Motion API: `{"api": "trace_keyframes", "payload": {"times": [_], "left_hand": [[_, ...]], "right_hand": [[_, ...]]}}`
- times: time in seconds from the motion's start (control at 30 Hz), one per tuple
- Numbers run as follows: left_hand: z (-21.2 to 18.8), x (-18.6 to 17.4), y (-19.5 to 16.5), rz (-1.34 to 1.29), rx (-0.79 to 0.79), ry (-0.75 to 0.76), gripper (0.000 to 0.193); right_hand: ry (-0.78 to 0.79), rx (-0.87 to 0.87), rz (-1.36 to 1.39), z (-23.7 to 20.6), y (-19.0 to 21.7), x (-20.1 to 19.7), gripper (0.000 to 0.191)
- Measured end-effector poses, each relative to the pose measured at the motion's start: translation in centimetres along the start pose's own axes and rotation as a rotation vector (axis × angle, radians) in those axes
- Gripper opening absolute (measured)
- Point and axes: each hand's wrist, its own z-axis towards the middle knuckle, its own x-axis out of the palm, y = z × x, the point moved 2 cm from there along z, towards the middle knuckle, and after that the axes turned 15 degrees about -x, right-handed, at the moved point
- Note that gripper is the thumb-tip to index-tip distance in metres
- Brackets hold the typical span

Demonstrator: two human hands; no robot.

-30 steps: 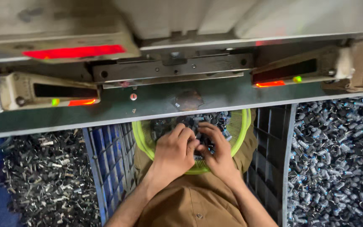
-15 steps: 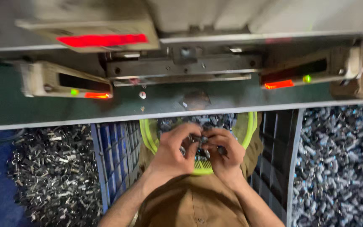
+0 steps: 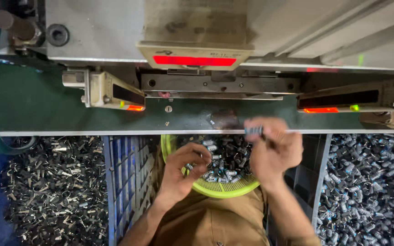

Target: The person repeatedly picks small cylindrical components and metal rings from a green basket, inserts them into a machine slot, and retrieves the assembled keychains. The process is continuous and repetitive throughout the clip.

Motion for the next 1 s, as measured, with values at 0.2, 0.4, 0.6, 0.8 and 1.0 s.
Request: {"api": "trace_keyframes", "payload": {"times": [0.2, 0.4, 0.6, 0.8, 1.0], "left_hand": [[-0.9, 0.0, 4.0, -0.435, -0.283, 0.045, 0.026], [-1.1, -0.4, 4.0, -0.465, -0.191, -0.047, 0.032], [-1.5, -1.6, 3.2, -0.417, -0.192, -0.112, 0.031], [-0.9, 0.4, 1.3, -0.418, -0.140, 0.001, 0.013], [0.5, 1.1, -3.0, 0.147, 0.195, -0.129, 0.026]], "right_hand": [[0.349, -0.342, -0.480, 10.2, -2.3, 5.0, 0.031], [0.486, -0.203, -0.395, 12.5, 0.3, 4.6, 0.035], [0.404, -0.168, -0.060, 1.4, 4.5, 3.2, 0.041], [0.165, 0.630, 0.141, -8.8, 2.6, 3.1, 0.041], [0.062, 0.409, 0.140, -8.9, 2.0, 0.8, 0.041]]}}
